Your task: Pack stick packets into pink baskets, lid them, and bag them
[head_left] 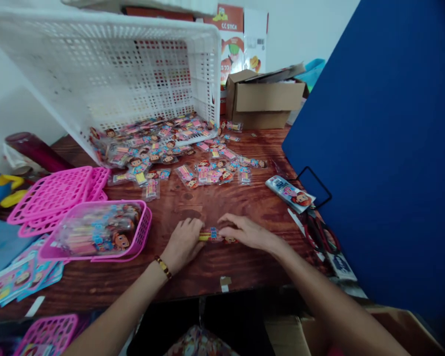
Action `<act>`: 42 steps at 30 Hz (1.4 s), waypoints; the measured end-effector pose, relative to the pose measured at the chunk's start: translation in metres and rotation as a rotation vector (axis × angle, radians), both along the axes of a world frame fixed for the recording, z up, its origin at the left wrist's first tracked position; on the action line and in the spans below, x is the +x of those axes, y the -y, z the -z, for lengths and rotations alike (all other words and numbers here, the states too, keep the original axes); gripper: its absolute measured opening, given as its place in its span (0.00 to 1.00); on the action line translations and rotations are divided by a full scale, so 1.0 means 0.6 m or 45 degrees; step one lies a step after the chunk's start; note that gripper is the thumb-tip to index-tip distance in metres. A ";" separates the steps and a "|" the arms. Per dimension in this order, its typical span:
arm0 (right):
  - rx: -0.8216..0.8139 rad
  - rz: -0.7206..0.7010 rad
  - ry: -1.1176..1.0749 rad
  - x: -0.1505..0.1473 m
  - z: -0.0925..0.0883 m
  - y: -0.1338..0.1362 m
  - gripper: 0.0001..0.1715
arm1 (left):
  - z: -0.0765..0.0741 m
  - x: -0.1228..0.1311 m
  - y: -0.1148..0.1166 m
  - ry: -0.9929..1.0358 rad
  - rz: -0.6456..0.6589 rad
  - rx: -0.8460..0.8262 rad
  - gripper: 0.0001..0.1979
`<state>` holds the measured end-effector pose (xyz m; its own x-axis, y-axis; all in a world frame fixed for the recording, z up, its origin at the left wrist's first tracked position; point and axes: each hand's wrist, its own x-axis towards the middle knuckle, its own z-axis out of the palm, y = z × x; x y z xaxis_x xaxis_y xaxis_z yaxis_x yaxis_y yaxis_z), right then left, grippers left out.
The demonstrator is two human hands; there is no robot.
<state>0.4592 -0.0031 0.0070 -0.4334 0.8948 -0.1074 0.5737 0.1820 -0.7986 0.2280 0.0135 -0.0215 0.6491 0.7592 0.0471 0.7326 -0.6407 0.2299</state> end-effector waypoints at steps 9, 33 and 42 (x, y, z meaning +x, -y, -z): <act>0.066 -0.329 0.136 -0.015 0.007 -0.044 0.10 | -0.022 -0.038 0.024 -0.083 0.020 -0.198 0.03; 0.409 0.092 0.660 0.017 0.024 -0.101 0.17 | 0.064 -0.123 0.118 0.684 -0.100 -0.155 0.07; 0.824 -0.909 0.942 -0.025 0.021 -0.114 0.28 | 0.065 -0.123 0.122 0.669 -0.113 -0.021 0.07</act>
